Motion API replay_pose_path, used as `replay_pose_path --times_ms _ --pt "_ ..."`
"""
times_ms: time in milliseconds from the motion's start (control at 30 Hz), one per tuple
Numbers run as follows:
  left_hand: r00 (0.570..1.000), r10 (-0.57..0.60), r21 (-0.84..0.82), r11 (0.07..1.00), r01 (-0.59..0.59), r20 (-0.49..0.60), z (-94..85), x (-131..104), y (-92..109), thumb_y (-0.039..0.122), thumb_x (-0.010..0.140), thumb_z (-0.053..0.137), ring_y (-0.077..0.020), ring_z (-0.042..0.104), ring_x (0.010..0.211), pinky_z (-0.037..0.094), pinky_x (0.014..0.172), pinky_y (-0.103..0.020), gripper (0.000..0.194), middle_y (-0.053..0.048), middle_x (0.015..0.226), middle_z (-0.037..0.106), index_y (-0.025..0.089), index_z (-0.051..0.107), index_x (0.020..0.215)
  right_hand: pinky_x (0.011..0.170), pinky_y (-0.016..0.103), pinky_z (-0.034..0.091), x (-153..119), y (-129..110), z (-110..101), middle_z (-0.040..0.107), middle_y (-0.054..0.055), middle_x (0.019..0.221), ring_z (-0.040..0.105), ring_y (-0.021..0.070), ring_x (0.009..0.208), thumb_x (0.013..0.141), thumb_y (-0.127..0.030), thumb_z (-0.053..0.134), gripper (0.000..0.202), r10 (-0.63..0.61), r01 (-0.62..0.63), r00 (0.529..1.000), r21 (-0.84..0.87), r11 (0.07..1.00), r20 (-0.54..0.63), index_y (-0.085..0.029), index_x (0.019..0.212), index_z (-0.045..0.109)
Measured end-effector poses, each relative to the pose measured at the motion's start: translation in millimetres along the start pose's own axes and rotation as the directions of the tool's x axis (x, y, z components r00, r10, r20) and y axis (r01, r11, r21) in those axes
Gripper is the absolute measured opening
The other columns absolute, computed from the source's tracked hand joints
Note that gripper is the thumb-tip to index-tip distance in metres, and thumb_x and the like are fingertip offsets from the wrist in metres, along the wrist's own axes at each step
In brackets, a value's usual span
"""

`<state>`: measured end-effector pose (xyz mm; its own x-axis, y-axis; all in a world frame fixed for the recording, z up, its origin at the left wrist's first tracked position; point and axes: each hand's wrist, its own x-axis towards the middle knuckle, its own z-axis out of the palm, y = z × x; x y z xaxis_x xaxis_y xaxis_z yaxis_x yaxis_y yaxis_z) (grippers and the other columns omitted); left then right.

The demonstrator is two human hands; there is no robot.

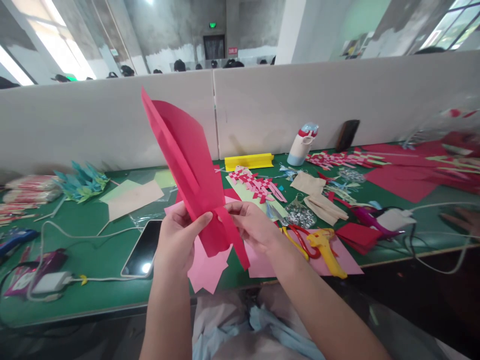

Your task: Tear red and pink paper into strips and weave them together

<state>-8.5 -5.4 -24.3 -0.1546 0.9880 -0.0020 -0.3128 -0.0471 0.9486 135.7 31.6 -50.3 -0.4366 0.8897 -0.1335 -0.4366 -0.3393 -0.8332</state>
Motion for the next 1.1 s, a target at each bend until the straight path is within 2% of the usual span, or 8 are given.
replay_pose_path --times_ms 100,233,467,600,700,933,1100 --pt "1.000 0.017 0.029 0.999 -0.018 0.018 -1.6 0.0 -1.5 0.021 0.062 0.081 -0.0203 0.070 0.081 0.057 0.074 -0.030 0.034 -0.009 0.092 0.074 0.014 0.070 0.093 0.058 0.021 0.047 0.8 1.8 -1.5 0.067 -0.001 0.067 0.059 0.0083 0.059 0.054 -0.026 0.086 0.028 -0.031 0.031 0.999 -0.003 1.000 -0.024 -0.016 0.074 0.069" --pt "0.999 0.017 0.050 0.999 -0.019 0.029 -1.6 -0.1 -4.0 0.021 0.061 0.082 -0.0203 0.070 0.078 0.058 0.071 -0.030 0.034 -0.008 0.088 0.074 0.014 0.070 0.093 0.060 0.022 0.048 2.0 3.1 -1.0 0.067 -0.001 0.069 0.061 0.0090 0.061 0.054 -0.028 0.086 0.029 -0.037 0.037 0.999 0.050 0.998 0.002 -0.016 0.074 0.067" --pt "1.000 -0.012 -0.021 1.000 0.012 0.012 3.6 -0.6 -1.1 0.021 0.058 0.083 -0.0205 0.070 0.079 0.058 0.069 -0.029 0.037 -0.008 0.090 0.074 0.014 0.070 0.091 0.062 0.024 0.049 -0.2 0.8 3.3 0.067 -0.001 0.069 0.062 0.0116 0.063 0.056 -0.027 0.084 0.028 -0.011 0.004 0.998 0.110 0.994 0.064 -0.016 0.077 0.068" --pt "1.000 -0.002 -0.019 1.000 0.002 0.000 2.0 -0.5 -1.5 0.020 0.059 0.083 -0.0186 0.070 0.076 0.058 0.067 -0.027 0.034 -0.008 0.088 0.074 0.014 0.070 0.090 0.058 0.023 0.048 -0.1 1.5 1.7 0.066 -0.002 0.064 0.060 0.0097 0.056 0.054 -0.027 0.085 0.028 -0.019 0.018 1.000 0.057 0.998 0.013 -0.016 0.073 0.068" --pt "1.000 0.012 0.003 1.000 -0.012 -0.003 -1.1 0.5 -3.6 0.020 0.060 0.082 -0.0187 0.070 0.076 0.058 0.068 -0.027 0.033 -0.008 0.087 0.074 0.014 0.070 0.090 0.059 0.024 0.049 1.3 3.6 -1.9 0.068 0.000 0.065 0.062 0.0109 0.058 0.053 -0.026 0.086 0.029 0.002 -0.003 1.000 0.024 1.000 0.018 -0.015 0.074 0.069" --pt "0.998 -0.010 0.055 0.998 0.006 0.061 -3.7 2.5 -7.9 0.022 0.061 0.082 -0.0186 0.068 0.074 0.057 0.067 -0.028 0.037 -0.007 0.086 0.073 0.013 0.069 0.094 0.056 0.020 0.045 2.4 6.5 -3.4 0.066 -0.003 0.064 0.058 0.0070 0.056 0.055 -0.028 0.085 0.027 -0.043 0.044 0.999 0.025 0.999 -0.030 -0.016 0.073 0.069" --pt "0.999 -0.017 0.018 1.000 0.016 0.045 -1.8 1.8 -7.1 0.022 0.059 0.083 -0.0195 0.069 0.078 0.056 0.070 -0.029 0.038 -0.008 0.088 0.073 0.014 0.069 0.093 0.059 0.021 0.048 2.4 5.3 -0.1 0.065 -0.003 0.062 0.059 0.0076 0.057 0.050 -0.026 0.087 0.029 -0.050 0.049 0.999 0.086 0.995 0.012 -0.017 0.071 0.069"
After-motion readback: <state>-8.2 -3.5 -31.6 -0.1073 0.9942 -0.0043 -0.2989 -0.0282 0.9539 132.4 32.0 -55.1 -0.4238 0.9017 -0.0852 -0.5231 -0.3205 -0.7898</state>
